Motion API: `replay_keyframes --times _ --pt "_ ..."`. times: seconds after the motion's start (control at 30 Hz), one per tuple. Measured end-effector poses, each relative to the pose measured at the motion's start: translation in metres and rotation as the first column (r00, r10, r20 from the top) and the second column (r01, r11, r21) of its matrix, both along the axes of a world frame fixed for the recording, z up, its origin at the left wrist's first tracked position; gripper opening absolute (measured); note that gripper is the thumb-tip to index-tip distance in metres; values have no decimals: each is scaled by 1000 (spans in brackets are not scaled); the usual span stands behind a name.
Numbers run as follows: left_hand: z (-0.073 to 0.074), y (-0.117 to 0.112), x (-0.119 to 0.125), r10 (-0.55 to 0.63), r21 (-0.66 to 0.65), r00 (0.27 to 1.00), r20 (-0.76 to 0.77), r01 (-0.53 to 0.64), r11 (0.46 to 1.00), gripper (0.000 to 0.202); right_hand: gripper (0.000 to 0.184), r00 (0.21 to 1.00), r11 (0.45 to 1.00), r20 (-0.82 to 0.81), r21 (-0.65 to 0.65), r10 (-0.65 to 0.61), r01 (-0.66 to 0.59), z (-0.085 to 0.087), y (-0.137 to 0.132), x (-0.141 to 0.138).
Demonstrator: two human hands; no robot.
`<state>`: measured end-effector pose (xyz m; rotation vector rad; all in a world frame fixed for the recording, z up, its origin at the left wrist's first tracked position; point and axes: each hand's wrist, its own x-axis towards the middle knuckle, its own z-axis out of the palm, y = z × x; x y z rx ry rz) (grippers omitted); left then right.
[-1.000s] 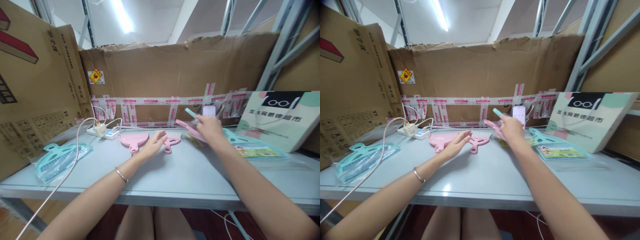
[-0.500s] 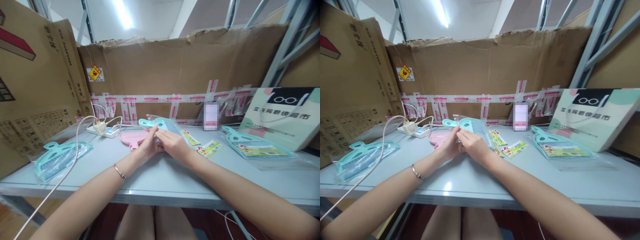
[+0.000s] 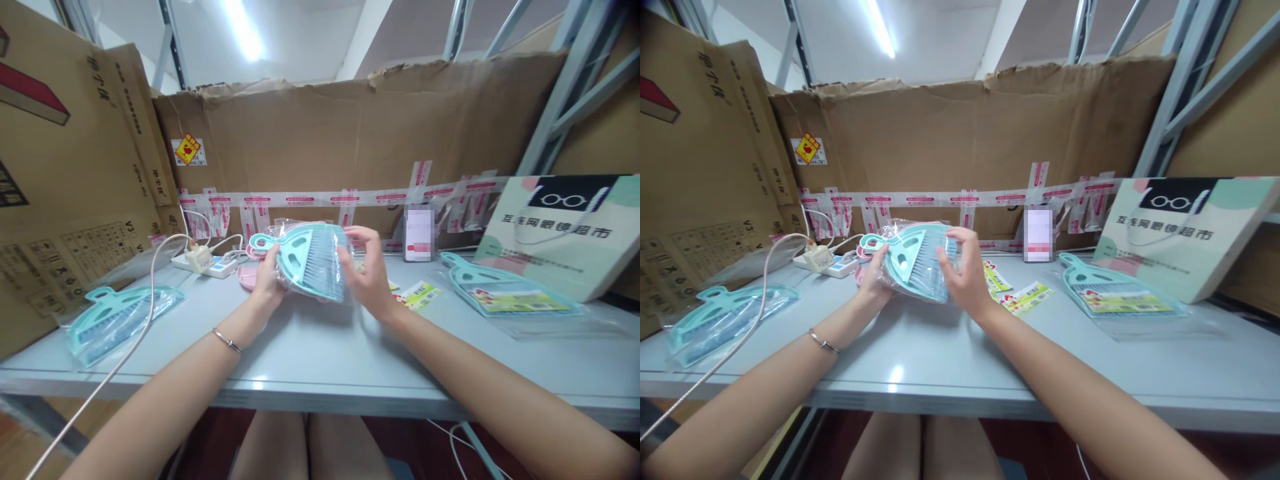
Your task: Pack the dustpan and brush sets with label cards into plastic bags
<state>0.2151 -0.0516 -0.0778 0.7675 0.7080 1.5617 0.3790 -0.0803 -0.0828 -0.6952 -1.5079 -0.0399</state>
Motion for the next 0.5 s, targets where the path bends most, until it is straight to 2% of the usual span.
replay_keyframes --times 0.03,0.07,0.1,0.13,0.2,0.23,0.27,0.37,0.43,0.5 --pt "0 1 -1 34 -14 999 26 -33 999 30 22 991 993 -131 -119 -24 8 -2 6 2" --pt "0 2 -2 71 -22 996 45 -70 997 28 23 971 966 -237 -257 -24 -38 -3 12 4" --pt "1 2 -3 111 -22 992 51 -110 994 28 26 942 907 -335 -394 9 -149 -5 16 5" --pt "1 2 -4 148 -9 988 40 -147 989 29 28 901 812 -430 -503 61 -295 -6 20 5" --pt "2 1 -5 201 37 979 -9 -201 979 33 30 790 588 -594 -589 150 -554 -7 22 3" --pt "2 0 -5 215 62 976 -39 -213 975 36 28 742 511 -648 -585 174 -630 -7 21 2" --pt "3 -2 -5 221 90 973 -65 -215 972 37 26 710 473 -679 -571 189 -672 -6 20 1" --pt "5 -4 -5 241 174 965 -101 -221 960 37 21 672 468 -708 -529 217 -708 -3 16 0" --pt "6 -1 -6 291 225 952 -96 -265 938 36 22 650 492 -724 -490 230 -720 -1 15 1" --pt "8 6 -14 382 224 919 -91 -355 907 35 25 634 527 -736 -452 235 -720 -1 18 4"
